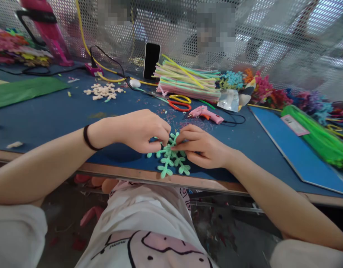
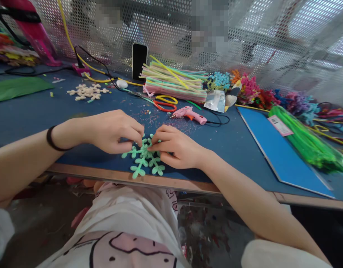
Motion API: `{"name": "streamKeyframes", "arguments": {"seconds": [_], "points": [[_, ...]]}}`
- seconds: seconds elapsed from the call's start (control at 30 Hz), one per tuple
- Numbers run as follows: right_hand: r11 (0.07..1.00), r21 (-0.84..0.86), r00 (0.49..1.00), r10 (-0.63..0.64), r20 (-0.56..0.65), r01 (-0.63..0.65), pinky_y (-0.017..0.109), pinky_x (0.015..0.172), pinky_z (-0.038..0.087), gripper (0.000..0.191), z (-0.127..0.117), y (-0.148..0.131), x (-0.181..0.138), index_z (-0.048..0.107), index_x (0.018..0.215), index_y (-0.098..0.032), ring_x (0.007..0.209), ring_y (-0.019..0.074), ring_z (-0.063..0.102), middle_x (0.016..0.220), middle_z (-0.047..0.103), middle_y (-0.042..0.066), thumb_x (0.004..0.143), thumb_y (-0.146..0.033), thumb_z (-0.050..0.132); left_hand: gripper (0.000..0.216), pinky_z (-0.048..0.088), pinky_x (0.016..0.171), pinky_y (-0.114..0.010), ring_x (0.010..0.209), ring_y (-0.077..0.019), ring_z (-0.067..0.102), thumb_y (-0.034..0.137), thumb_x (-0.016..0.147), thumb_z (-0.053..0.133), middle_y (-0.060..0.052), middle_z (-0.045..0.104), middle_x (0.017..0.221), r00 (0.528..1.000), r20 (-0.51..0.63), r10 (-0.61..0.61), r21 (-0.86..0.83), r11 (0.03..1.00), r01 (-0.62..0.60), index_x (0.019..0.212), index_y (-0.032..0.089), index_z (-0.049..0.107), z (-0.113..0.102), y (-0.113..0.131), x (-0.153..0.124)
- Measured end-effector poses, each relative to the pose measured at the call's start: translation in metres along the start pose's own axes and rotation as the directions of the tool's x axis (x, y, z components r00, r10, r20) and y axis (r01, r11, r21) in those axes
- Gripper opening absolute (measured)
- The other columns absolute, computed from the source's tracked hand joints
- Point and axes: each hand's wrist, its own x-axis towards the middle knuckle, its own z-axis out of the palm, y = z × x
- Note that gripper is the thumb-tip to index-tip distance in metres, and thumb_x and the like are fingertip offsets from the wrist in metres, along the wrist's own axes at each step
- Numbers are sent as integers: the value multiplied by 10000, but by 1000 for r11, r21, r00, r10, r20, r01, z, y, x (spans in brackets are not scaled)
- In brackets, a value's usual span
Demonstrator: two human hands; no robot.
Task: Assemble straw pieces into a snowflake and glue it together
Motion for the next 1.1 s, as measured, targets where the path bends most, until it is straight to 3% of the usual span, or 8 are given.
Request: {"name": "streamKeyframes", "arguments": {"seconds": [0.2, 0.5, 0.63, 0.8, 1.1], "points": [[998, -58, 1000, -18, 9, 18, 418, 909, 497, 356, 2, -2, 1, 728, 1102, -199, 1002, 242, 542, 1018, 702, 95, 885, -62, 481, 197, 340, 559, -293, 616, -154, 564, 181, 779, 518, -4, 664, 664, 999, -38, -37, 72, 997, 39, 661, 238, 665, 3, -4, 1], [983, -176, 999, -39, 27, 43, 451, 939, 492, 335, 3, -4, -1, 715, 1134, -166, 1059, 270, 561, 1048, 713, 107, 891, -84, 499, 190, 327, 556, -299, 607, -153, 548, 226, 798, 515, -6, 672, 677, 998, -11, -55, 161, 985, 56, 653, 234, 639, 3, -6, 0], [990, -141, 998, -15, -59, 6, 461, 940, 487, 389, 1, -3, -2, 714, 1179, -218, 1046, 261, 551, 1047, 701, 94, 889, -87, 490, 221, 325, 558, -291, 627, -147, 557, 240, 823, 502, -4, 691, 704, 997, -9, -74, 191, 979, 75, 677, 235, 668, 2, -8, -1], [998, -62, 1000, -6, 10, 7, 465, 928, 478, 438, 1, -2, -1, 712, 1218, -233, 1018, 256, 520, 1020, 678, 92, 872, -77, 493, 266, 280, 574, -289, 621, -138, 524, 244, 856, 483, -26, 694, 725, 995, -39, -87, 227, 970, 93, 735, 204, 716, 1, -10, -3], [999, 12, 999, 42, 4, -42, 448, 945, 456, 366, 3, -5, 2, 748, 1119, -206, 1026, 255, 489, 982, 643, 99, 891, -81, 490, 249, 213, 548, -293, 565, -125, 474, 230, 834, 487, -19, 671, 696, 993, -56, -102, 285, 952, 114, 682, 185, 679, 3, -14, -2]]}}
